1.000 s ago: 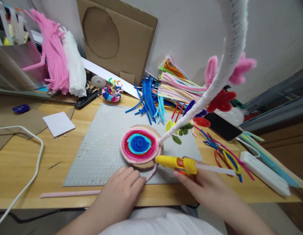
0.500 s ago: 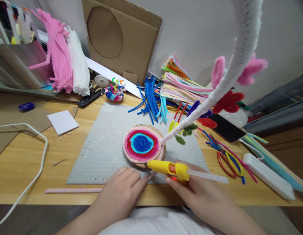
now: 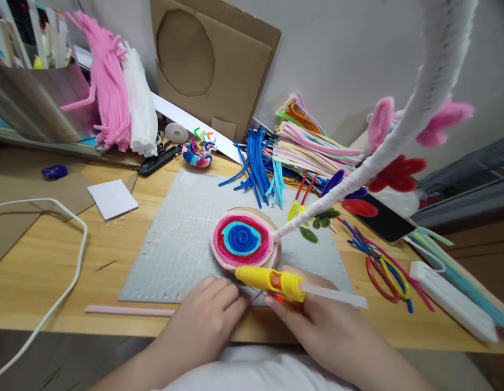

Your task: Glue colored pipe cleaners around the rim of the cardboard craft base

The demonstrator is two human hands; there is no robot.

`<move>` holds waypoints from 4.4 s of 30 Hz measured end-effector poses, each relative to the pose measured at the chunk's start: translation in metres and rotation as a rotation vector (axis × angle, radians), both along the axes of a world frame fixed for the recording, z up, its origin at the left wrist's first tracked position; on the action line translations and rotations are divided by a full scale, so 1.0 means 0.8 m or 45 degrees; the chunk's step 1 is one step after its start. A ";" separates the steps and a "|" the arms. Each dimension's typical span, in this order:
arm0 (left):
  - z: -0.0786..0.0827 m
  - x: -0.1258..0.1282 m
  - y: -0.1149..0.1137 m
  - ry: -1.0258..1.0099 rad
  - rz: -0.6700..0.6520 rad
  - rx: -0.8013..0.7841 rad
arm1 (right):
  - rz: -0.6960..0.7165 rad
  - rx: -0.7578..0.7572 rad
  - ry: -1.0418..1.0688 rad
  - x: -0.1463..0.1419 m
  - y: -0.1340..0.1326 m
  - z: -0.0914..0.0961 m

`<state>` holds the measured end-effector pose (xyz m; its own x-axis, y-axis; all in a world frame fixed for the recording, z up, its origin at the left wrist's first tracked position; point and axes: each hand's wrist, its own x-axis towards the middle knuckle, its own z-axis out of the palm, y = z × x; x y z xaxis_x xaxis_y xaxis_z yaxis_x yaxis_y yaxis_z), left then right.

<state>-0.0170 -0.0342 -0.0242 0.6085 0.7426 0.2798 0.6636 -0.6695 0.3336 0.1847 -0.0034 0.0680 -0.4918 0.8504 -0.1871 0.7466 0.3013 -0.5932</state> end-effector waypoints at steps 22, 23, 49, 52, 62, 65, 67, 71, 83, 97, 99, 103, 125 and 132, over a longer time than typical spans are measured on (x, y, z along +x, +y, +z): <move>0.004 -0.001 0.000 0.020 0.002 -0.059 | -0.680 -0.672 0.879 0.095 -0.006 -0.050; 0.004 -0.002 0.000 0.020 0.004 -0.058 | -0.739 -0.718 1.012 0.106 -0.003 -0.057; 0.009 0.000 0.002 -0.005 0.024 -0.034 | -0.961 -0.257 0.750 0.128 0.008 -0.067; 0.009 0.000 0.002 -0.026 0.030 -0.026 | -1.128 -0.360 1.125 0.139 0.022 -0.074; 0.005 -0.003 0.001 -0.012 0.004 -0.059 | -1.174 -0.368 0.738 0.191 0.053 -0.087; 0.004 -0.004 0.001 -0.013 -0.009 -0.086 | -1.172 -0.101 -0.128 0.199 0.060 -0.080; 0.004 -0.005 0.001 -0.012 -0.009 -0.094 | -1.103 -0.029 -0.527 0.198 0.064 -0.071; 0.004 -0.005 0.000 -0.025 -0.014 -0.096 | -1.047 0.239 -0.736 0.177 0.062 -0.056; 0.005 -0.011 -0.001 -0.055 0.024 -0.084 | -0.069 0.600 -0.024 0.058 0.027 -0.079; 0.004 -0.011 -0.002 -0.008 0.020 -0.111 | 0.024 0.665 -0.063 0.056 0.025 -0.089; 0.005 -0.012 -0.002 -0.005 0.009 -0.116 | 0.025 0.678 -0.053 0.055 0.025 -0.089; 0.006 -0.016 -0.004 -0.053 0.025 -0.126 | 0.035 0.707 -0.046 0.054 0.025 -0.088; 0.020 -0.019 0.002 0.251 0.101 -0.026 | 0.054 0.762 -0.009 0.045 0.018 -0.073; 0.022 -0.019 0.000 0.263 0.085 -0.005 | 0.216 0.717 0.031 0.033 0.008 -0.071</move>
<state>-0.0322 -0.0344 -0.0066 0.6017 0.7842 0.1515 0.7611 -0.6205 0.1888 0.2113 0.0028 0.0113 -0.6284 0.7245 0.2832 0.6486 0.6890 -0.3234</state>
